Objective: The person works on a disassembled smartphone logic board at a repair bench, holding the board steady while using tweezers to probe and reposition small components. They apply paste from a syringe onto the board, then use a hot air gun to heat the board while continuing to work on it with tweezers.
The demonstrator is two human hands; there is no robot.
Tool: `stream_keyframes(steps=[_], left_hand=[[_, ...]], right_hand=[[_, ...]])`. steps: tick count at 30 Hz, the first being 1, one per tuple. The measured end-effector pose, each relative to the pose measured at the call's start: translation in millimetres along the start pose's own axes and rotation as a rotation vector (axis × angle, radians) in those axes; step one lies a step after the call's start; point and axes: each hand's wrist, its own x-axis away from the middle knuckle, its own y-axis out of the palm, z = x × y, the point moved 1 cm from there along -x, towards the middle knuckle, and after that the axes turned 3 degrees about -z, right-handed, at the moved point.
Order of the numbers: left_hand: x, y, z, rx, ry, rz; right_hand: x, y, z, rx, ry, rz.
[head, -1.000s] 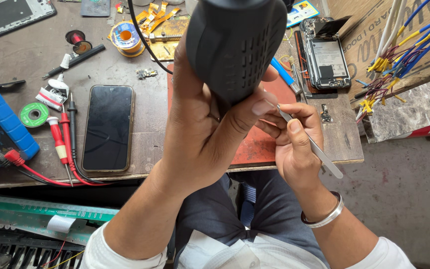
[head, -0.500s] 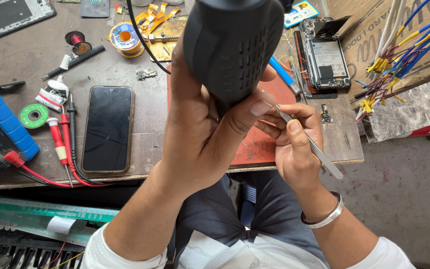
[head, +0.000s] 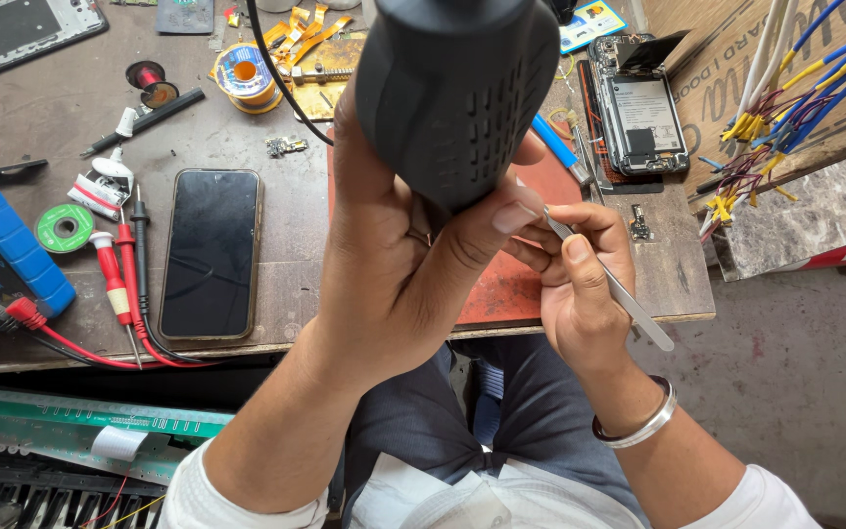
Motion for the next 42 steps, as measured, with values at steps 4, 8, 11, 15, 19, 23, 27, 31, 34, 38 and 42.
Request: stream_keyframes(steps=[4,8,11,15,19,23,27,31,34,38,42], left_hand=[[1.5,-1.2,0.0,-0.007,0.026,-0.029],[3.5,-0.7,-1.6,0.0,0.079,-0.049],[2.7,-1.3,-2.8,-0.026,0.06,-0.024],[1.9,-2.0,-2.4,0.015,0.029,-0.038],[1.4,-1.7,-3.0,0.011,0.066,-0.063],[1.2,-2.1,-5.5,-0.066,0.09,-0.041],[1.9,-2.9,-6.0,-0.041,0.069,-0.037],[1.4,-1.9,-4.7,-0.062,0.092,-0.041],[1.2,-1.1,-3.4,-0.027,0.042,-0.027],[0.3,-1.8,-1.6,-0.098,0.07,-0.025],[1.6,-1.0,-3.1,-0.033,0.041,-0.021]], right_hand=[[-0.2,1.4,-0.8,-0.005,0.0,0.008],[-0.6,3.8,-1.9,0.026,-0.005,0.013],[-1.1,5.1,-2.6,0.055,-0.002,0.019],[-1.3,6.3,-3.3,0.055,0.001,0.024],[-1.3,6.7,-3.4,0.051,0.002,0.036],[-1.0,6.4,-3.8,0.056,0.007,0.028],[-1.1,6.3,-3.5,0.058,0.004,0.025],[-1.1,6.5,-3.7,0.061,0.004,0.024],[-0.7,6.8,-3.9,0.065,0.005,0.032],[-1.3,6.8,-3.5,0.056,0.0,0.025],[-0.8,7.1,-3.9,0.061,0.003,0.029]])
